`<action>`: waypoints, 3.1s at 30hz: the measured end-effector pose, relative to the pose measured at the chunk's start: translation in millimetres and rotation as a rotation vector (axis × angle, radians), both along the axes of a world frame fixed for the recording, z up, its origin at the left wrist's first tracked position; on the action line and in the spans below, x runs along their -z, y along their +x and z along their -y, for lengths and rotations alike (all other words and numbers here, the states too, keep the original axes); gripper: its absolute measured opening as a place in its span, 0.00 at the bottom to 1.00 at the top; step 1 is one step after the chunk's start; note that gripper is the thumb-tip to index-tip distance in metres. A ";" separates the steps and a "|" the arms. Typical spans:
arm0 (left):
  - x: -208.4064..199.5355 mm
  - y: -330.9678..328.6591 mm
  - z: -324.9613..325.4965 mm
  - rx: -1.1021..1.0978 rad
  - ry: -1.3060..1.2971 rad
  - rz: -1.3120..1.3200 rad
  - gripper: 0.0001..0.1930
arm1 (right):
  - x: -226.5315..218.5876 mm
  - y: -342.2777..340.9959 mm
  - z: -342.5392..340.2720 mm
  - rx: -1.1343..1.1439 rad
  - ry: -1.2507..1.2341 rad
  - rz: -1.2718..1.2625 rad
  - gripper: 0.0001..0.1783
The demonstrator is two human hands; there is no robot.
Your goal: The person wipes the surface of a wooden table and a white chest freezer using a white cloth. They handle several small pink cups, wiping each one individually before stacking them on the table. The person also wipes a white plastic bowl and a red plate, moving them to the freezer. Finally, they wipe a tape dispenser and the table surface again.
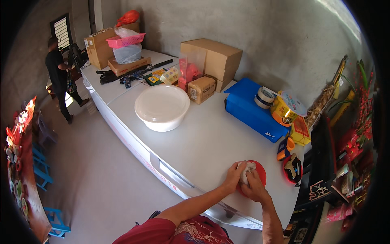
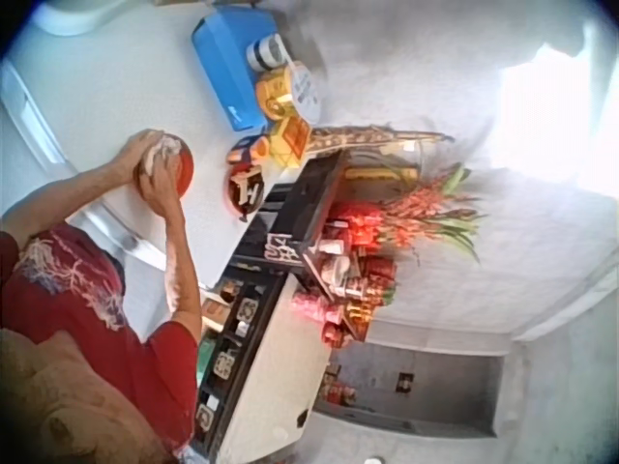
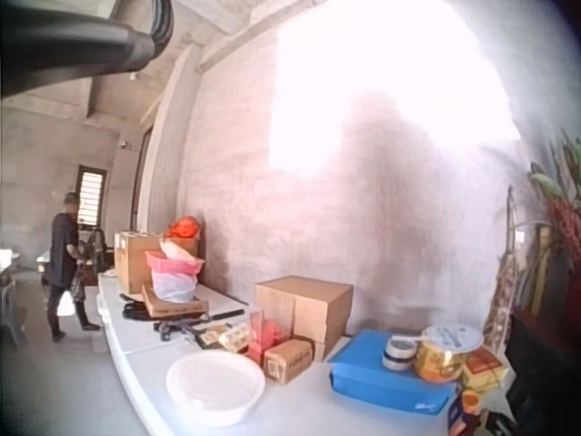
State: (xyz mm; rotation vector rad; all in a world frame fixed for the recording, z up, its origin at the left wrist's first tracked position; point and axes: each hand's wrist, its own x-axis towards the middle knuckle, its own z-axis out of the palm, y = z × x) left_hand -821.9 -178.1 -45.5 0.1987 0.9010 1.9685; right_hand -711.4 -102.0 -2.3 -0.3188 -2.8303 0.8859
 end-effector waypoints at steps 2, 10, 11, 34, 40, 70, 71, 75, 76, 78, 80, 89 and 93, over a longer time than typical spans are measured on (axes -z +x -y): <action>4.7 4.3 -5.5 -0.017 -0.045 -0.060 0.19 | 0.0 6.2 -5.1 -0.124 0.095 -0.089 0.19; 13.3 13.5 -16.0 -0.275 -0.053 -0.268 0.11 | 9.3 19.1 -5.0 0.337 0.832 0.121 0.12; 14.5 10.3 -13.3 -0.307 -0.061 -0.318 0.11 | 13.8 17.4 1.1 0.351 0.817 0.158 0.12; -70.5 -273.5 107.4 -1.017 -0.482 -1.060 0.12 | 63.1 34.2 -15.9 0.527 0.500 -0.304 0.26; -49.5 -390.4 153.2 -1.208 -0.743 -0.890 0.15 | 51.6 -67.8 -1.8 0.352 0.447 -0.317 0.30; -78.0 -356.8 177.3 -1.142 -1.369 -1.108 0.21 | 54.3 -120.8 -99.3 0.823 0.556 -0.160 0.25; -74.3 -352.0 183.5 -1.168 -1.334 -1.106 0.22 | 52.1 -127.0 -96.0 0.804 0.533 -0.167 0.25; -68.5 -309.9 192.3 -1.235 -1.124 -1.296 0.20 | 51.8 -162.5 -70.8 0.658 0.429 -0.249 0.25; -66.3 -299.7 190.7 -1.214 -1.085 -1.345 0.20 | 56.0 -176.1 -61.6 0.578 0.405 -0.270 0.25; -63.2 -275.7 186.4 -1.169 -1.010 -1.438 0.21 | 54.1 -204.0 -31.9 0.409 0.279 -0.323 0.24; -61.4 -254.0 178.1 -1.166 -0.897 -1.482 0.20 | 50.9 -227.1 0.9 0.190 0.252 -0.322 0.24; -64.8 -189.5 147.4 -0.831 -0.652 -1.469 0.12 | 50.6 -165.0 101.7 -0.486 0.136 -0.442 0.20; -55.4 -158.3 96.6 -0.619 -0.527 -1.403 0.12 | 42.1 -83.8 62.9 -0.373 0.151 -0.322 0.23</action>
